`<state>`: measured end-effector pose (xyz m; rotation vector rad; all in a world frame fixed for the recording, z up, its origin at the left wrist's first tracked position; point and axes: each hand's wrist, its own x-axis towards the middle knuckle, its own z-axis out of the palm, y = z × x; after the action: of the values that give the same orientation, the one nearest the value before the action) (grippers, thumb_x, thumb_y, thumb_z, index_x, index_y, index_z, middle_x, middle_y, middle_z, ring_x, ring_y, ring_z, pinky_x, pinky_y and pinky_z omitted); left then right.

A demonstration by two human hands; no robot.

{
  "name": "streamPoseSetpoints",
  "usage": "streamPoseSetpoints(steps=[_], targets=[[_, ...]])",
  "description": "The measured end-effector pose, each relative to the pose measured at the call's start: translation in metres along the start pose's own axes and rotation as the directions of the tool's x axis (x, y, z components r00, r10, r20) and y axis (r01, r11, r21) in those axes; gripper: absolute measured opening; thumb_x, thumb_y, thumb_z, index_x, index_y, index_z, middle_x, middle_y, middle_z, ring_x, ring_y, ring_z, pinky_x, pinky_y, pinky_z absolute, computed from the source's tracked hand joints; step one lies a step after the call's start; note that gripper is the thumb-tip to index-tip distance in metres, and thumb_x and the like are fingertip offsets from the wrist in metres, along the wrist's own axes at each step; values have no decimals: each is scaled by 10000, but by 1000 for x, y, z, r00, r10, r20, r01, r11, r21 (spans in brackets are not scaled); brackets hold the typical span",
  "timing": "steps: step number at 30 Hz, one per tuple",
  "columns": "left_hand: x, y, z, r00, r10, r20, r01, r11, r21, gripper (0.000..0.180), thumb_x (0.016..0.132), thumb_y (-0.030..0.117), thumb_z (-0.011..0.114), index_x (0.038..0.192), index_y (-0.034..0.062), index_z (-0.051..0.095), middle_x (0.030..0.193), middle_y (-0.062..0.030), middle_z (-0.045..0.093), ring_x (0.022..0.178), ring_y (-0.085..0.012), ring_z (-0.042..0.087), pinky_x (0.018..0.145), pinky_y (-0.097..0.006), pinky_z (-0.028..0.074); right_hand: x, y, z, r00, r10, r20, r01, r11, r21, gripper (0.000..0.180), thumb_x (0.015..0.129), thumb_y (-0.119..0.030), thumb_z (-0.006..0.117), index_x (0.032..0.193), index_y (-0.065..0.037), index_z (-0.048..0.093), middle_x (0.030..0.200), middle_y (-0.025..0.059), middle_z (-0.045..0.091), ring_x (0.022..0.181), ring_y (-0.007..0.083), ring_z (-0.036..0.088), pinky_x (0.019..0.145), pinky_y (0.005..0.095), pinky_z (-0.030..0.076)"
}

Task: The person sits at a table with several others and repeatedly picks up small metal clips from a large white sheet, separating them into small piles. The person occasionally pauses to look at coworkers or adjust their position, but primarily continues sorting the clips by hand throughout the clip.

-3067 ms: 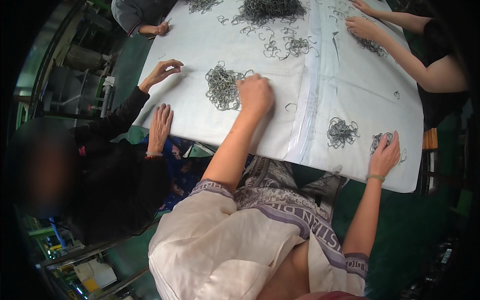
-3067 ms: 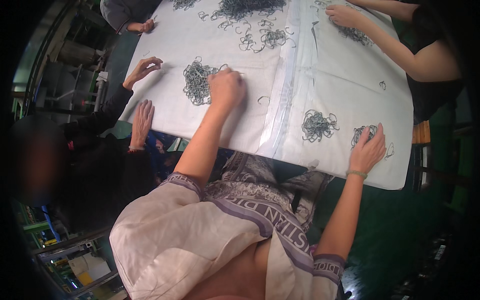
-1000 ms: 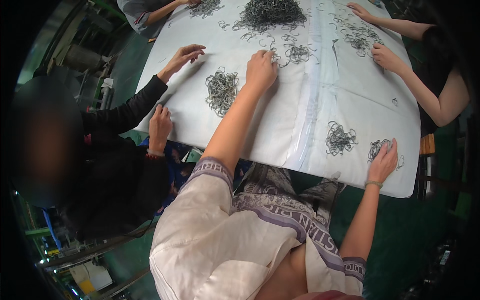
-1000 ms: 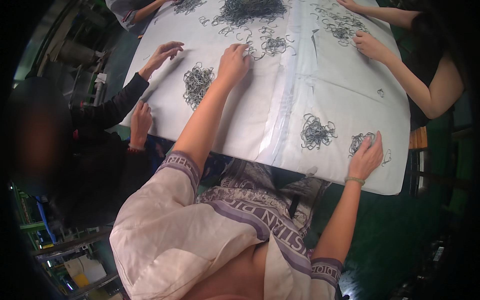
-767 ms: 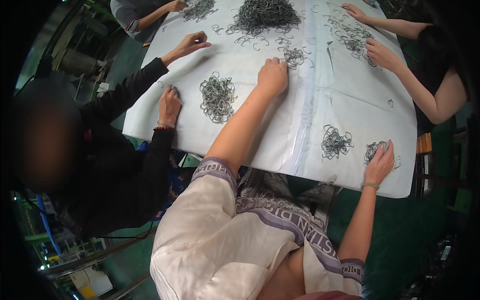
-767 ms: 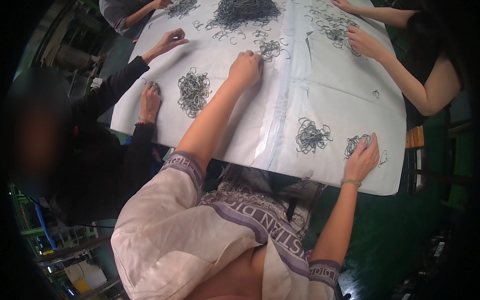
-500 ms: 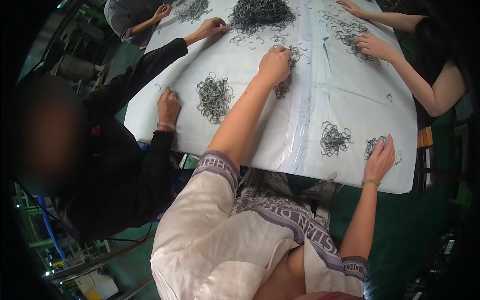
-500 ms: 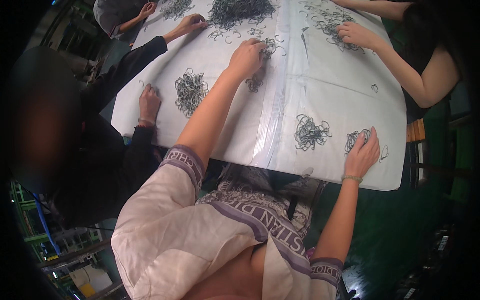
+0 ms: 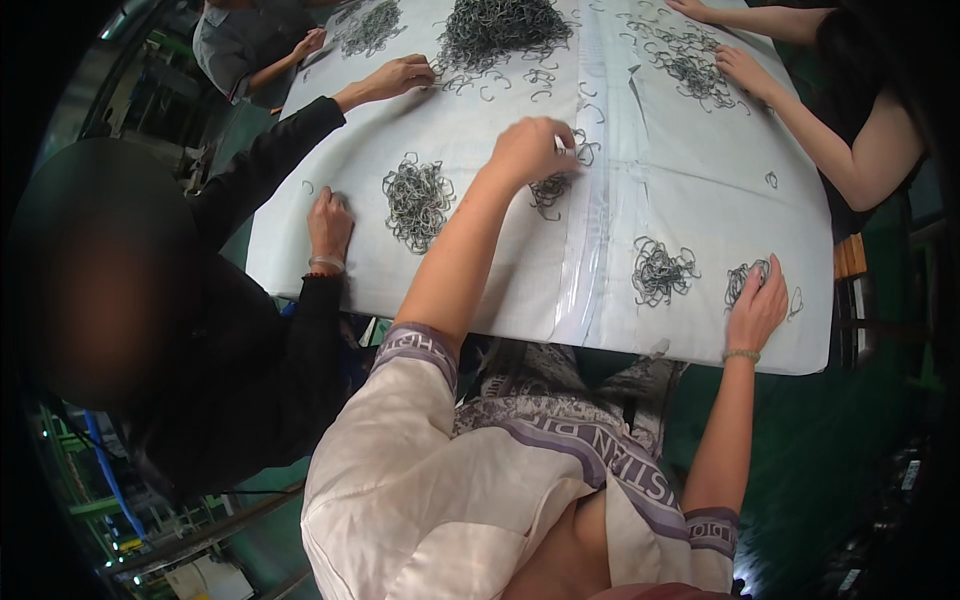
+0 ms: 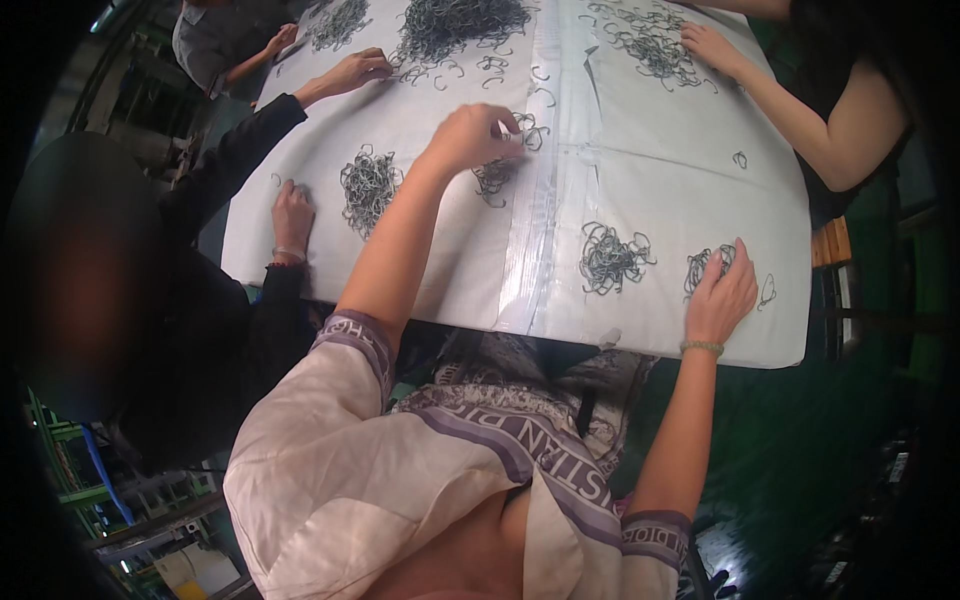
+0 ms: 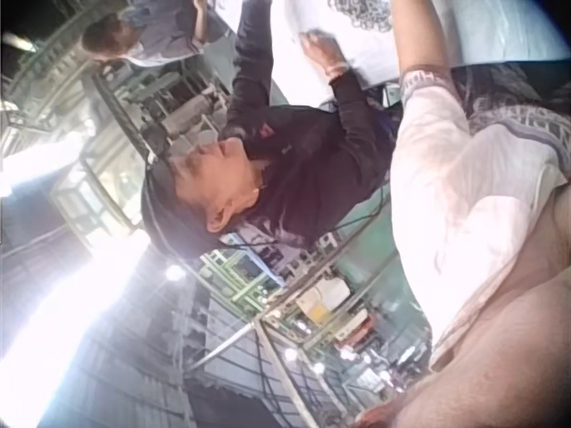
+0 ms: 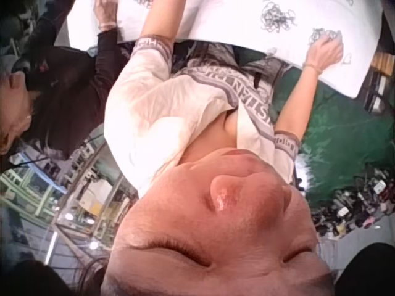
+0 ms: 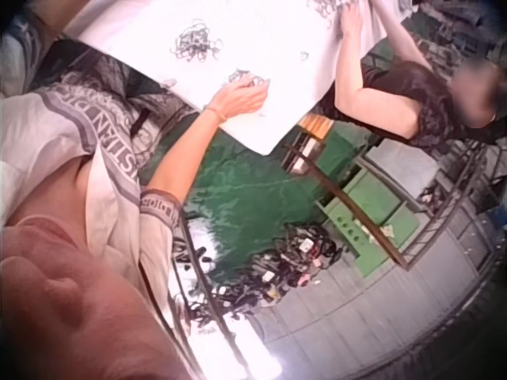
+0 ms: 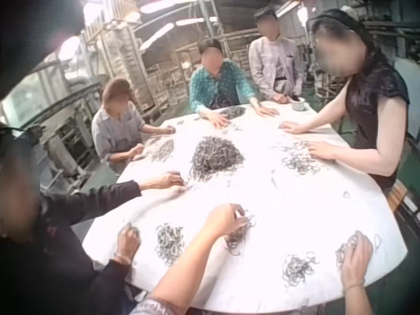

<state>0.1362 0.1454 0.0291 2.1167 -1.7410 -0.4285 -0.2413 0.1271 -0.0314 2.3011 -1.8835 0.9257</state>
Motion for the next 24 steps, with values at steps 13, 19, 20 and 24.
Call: streamPoseSetpoints(steps=[13,19,20,24], targets=[[125,-30,41,894,413,-175,-253,786,564,141,740,117,564,706,55,686,883,-72,643,839,-265,608,706,-398,515,1,2,0,1000,-21,-7,20,999,-34,383,947,-277,462,1242,-36,498,1159,150,552,1122,314,482,973,429,334],[133,-26,36,921,371,-116,-284,846,451,125,723,162,621,740,70,705,861,-104,660,847,-278,626,700,-403,511,0,2,-1,1000,13,7,-13,999,-36,385,948,-276,458,1246,-35,496,1166,145,548,1136,306,475,984,432,325],[134,-27,34,938,331,-105,-272,889,369,129,719,177,636,752,76,710,861,-110,663,851,-281,630,702,-405,511,0,2,-1,1000,15,10,-15,999,-30,386,948,-278,457,1248,-37,494,1169,145,547,1138,307,474,985,435,323],[132,-24,21,990,141,-25,-138,985,103,146,750,192,636,824,106,728,909,-104,663,861,-283,636,760,-381,507,0,2,-1,1000,22,10,-22,999,-29,394,947,-287,457,1259,-49,487,1182,145,542,1151,309,467,996,448,313]])
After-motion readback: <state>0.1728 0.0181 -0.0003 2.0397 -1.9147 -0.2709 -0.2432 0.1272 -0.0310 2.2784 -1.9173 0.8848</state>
